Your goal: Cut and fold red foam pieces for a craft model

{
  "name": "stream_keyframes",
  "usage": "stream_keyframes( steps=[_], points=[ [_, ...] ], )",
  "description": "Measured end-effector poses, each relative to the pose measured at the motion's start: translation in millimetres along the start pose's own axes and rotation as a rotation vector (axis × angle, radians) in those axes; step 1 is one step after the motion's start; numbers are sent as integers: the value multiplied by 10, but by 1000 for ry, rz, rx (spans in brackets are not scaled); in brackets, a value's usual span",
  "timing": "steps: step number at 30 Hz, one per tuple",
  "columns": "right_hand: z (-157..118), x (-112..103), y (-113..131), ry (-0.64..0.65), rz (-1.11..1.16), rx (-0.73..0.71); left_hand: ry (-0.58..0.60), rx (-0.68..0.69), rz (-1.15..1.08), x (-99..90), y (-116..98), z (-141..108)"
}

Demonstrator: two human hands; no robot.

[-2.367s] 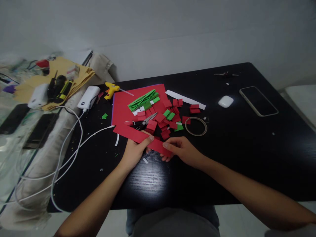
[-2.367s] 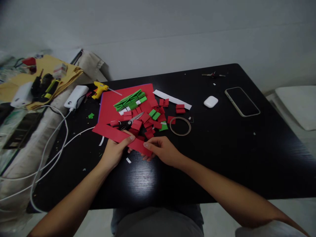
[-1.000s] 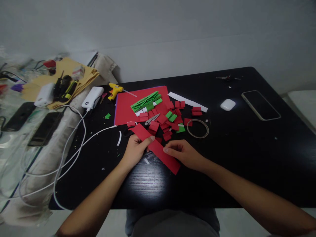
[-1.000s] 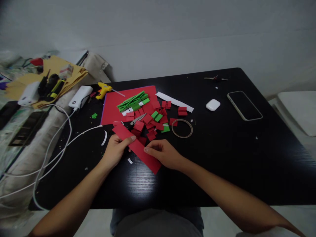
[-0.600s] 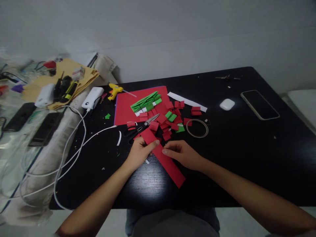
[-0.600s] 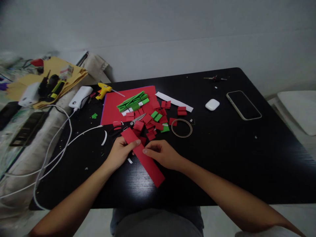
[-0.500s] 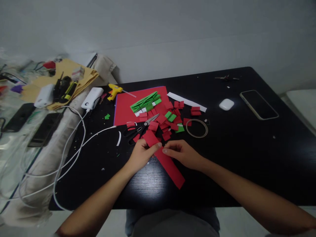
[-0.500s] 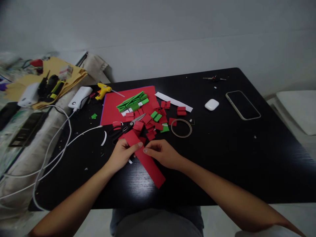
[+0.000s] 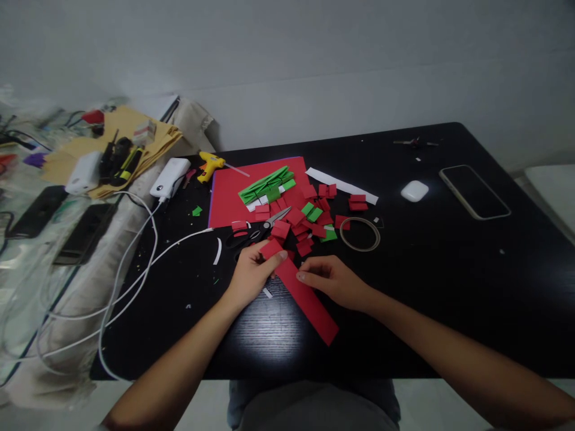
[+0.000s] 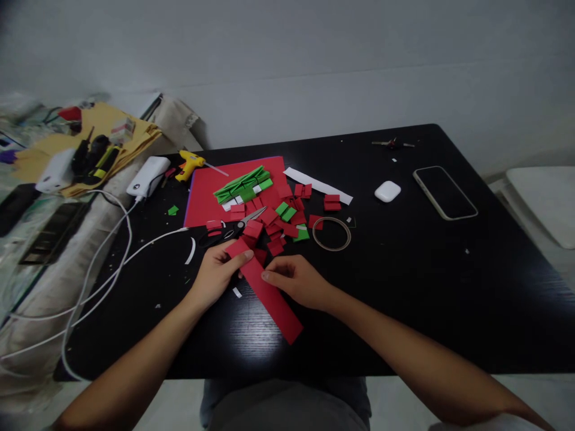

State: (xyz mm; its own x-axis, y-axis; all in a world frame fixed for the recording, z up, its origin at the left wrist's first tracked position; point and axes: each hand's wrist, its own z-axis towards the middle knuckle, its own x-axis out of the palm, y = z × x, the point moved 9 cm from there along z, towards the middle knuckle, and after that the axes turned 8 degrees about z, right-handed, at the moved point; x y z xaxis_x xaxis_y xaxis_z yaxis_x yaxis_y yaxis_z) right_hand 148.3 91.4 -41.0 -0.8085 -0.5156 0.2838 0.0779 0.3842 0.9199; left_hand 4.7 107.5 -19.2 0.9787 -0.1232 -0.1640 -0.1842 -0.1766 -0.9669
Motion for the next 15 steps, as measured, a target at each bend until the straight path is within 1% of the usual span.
stream_keyframes(
  steps=[4, 8, 15],
  points=[
    [7, -22, 0, -20, 4, -6, 37, 3, 2, 70, -3, -22],
    [11, -30, 9, -22, 10, -23, 81, -3, 25, 144, 44, -45],
    [20, -62, -5, -58, 20, -30, 136, 19, 38, 211, 53, -74]
  ],
)
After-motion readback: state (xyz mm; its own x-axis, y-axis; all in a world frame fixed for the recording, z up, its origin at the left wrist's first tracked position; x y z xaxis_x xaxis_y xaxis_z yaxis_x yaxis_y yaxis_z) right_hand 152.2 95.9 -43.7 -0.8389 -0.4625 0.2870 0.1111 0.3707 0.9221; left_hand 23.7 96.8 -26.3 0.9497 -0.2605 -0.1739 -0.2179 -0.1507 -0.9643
